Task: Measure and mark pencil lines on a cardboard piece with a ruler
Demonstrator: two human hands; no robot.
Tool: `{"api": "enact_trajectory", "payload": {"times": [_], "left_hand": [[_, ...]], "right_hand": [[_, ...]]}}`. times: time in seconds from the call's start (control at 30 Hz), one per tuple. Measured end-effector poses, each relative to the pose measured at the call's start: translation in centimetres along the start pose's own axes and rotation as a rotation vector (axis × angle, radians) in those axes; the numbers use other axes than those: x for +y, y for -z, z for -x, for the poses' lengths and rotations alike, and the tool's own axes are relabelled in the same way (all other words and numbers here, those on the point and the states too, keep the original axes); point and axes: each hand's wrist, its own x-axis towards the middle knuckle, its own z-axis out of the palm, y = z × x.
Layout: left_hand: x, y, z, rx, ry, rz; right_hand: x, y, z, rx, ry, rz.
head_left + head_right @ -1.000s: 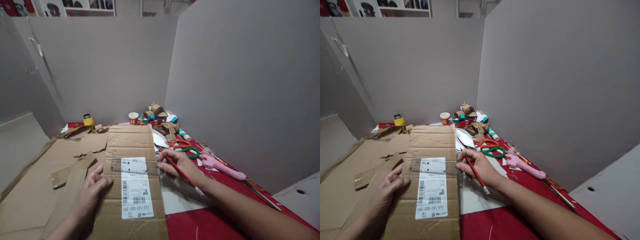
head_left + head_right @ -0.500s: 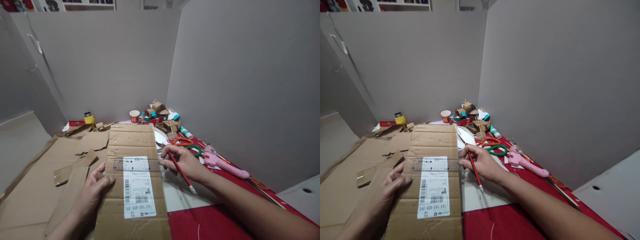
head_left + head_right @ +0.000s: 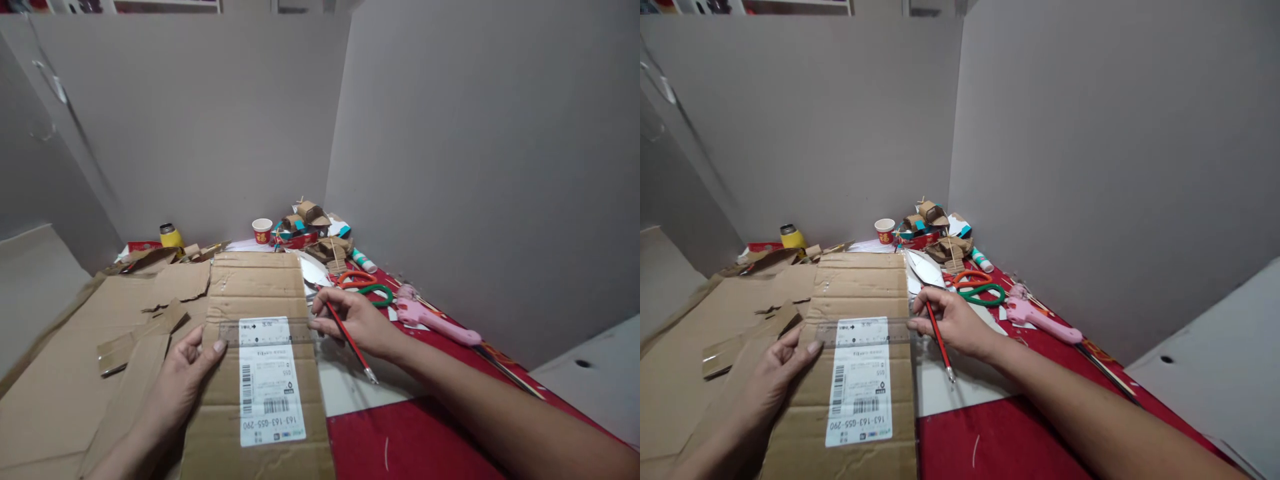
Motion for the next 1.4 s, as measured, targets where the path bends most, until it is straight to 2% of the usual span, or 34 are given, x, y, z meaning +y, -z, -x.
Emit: {"api": "enact_trajectory", "payload": {"times": [0.83,1.4], "left_hand": [[-0.1,0.4,-0.2,0.072,-0.044,-0.033],[-0.9,1.1,-0.8,0.032,-0.084,-0.019]], "right_hand": [[-0.1,0.0,0.1,0.013,0.0,-0.051],[0.5,0.0,0.2,-0.037,0.041,0.098]]}}
